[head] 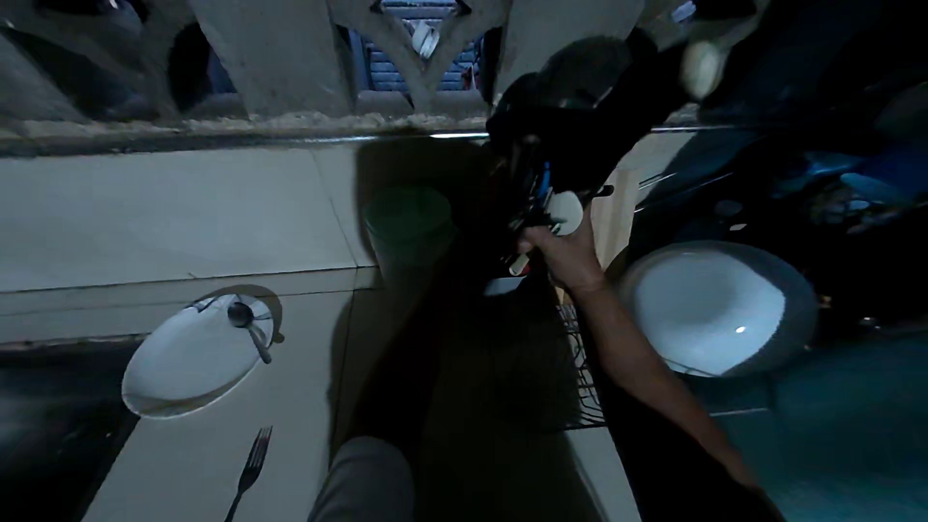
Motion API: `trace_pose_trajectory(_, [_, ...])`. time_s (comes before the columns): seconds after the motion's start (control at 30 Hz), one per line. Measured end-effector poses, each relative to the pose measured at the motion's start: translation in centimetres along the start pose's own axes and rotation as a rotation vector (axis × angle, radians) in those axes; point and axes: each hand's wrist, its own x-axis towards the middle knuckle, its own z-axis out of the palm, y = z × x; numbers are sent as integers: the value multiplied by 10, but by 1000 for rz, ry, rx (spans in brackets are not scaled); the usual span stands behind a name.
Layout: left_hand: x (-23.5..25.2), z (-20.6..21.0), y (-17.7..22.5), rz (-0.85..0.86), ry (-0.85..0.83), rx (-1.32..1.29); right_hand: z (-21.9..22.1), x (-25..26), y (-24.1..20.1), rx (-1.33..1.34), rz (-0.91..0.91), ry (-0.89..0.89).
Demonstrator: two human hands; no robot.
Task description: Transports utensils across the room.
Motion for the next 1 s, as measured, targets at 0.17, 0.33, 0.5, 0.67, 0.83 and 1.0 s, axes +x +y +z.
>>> trace_pose_trajectory(0.17, [-47, -42, 45, 275, -296, -347, -1, -10, -53, 28, 56, 57])
trace_pose_trajectory(0.33, [-80, -42, 76, 179, -420, -318, -4, -62, -82, 55, 235, 199])
trace_pose_trajectory(0.5, [-138, -43, 98, -74, -583, -262, -13, -137, -102, 0, 462, 306])
trace_pose_trajectory(0.67, [-193, -33, 127, -379, -679, -476, -24, -190, -132, 26, 522, 395])
trace_pose_trajectory(0.83, [-246, -30, 146, -562, -817, -488, -40, -238, -143, 66, 646, 515])
trace_pose_trajectory(1.0, [-304, -25, 145, -713, -844, -621, -51, -277, -164, -31, 775, 517])
